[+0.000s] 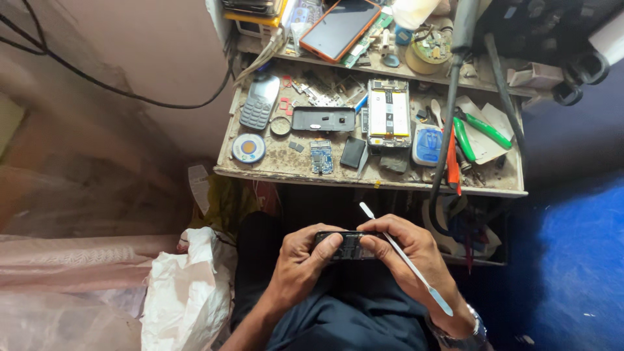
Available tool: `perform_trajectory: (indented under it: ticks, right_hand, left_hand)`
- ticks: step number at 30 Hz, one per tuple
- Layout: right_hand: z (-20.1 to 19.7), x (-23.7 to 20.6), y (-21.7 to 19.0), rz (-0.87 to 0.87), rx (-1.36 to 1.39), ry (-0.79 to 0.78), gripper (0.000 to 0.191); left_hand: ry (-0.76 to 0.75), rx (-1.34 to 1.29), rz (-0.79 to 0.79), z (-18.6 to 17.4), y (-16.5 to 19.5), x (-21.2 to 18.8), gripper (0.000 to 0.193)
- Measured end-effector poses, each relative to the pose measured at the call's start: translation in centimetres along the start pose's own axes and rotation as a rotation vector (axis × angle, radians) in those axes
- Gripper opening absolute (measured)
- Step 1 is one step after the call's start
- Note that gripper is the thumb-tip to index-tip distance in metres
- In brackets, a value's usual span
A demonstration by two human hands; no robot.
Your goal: The person disassembles a mobile phone on a workbench using a screwdriver and a thin tool to pry open the casing and remove internal components.
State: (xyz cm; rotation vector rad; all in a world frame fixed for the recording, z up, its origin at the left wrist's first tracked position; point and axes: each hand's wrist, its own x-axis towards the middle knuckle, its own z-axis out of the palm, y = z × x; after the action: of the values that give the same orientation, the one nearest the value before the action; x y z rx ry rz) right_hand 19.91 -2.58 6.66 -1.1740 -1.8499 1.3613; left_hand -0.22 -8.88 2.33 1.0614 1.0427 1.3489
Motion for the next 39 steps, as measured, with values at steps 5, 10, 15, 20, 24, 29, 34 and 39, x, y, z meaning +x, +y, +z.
perform_trajectory:
  ticks: [5,10,15,20,24,29,34,39]
  right_hand:
    - [0.0,-0.4,0.3,-0.011,0.001,0.082,0.018]
    - [-0.1,-0.6,0.5,-0.065,0.005,0.014,0.027]
    - [-0.4,-0.4,0.1,0.025,0.162,0.125,0.032]
    - [-3.5,2.8,-0.4,-0.044,0.128,0.471,0.03]
    - [-4.8,7.4,-0.1,-0.124,0.055,0.601,0.027]
    - [-4.1,9.1,0.2,-0.268,-0.277,0.686,0.025]
    - [-4.0,9.0,-0.1,-0.331,-0.856,0.698,0.02]
    - [-4.4,9.6,-0.6,-0.217,-0.97,0.646,0.025]
  left_hand:
    - [0.06,0.161,-0.009,-0.3,0.4,-0.3,0.02]
    - [0.115,0.084,-0.079,-0.2,0.9,0.1,0.019]
    - [0.134,0.04,-0.142,0.3,1.5,1.0,0.022]
    - [0.13,-0.046,-0.036,-0.4,1.6,0.9,0.04]
    - [0.145,-0.063,0.096,-1.8,1.7,0.0,0.031]
    - [0.253,-0.328,0.217,-3.0,2.2,0.0,0.02]
    - [0.298,-0.386,0.3,-3.1,3.6,1.2,0.025]
    - [0.305,-0.183,0.354,-3.3,5.1,0.8,0.022]
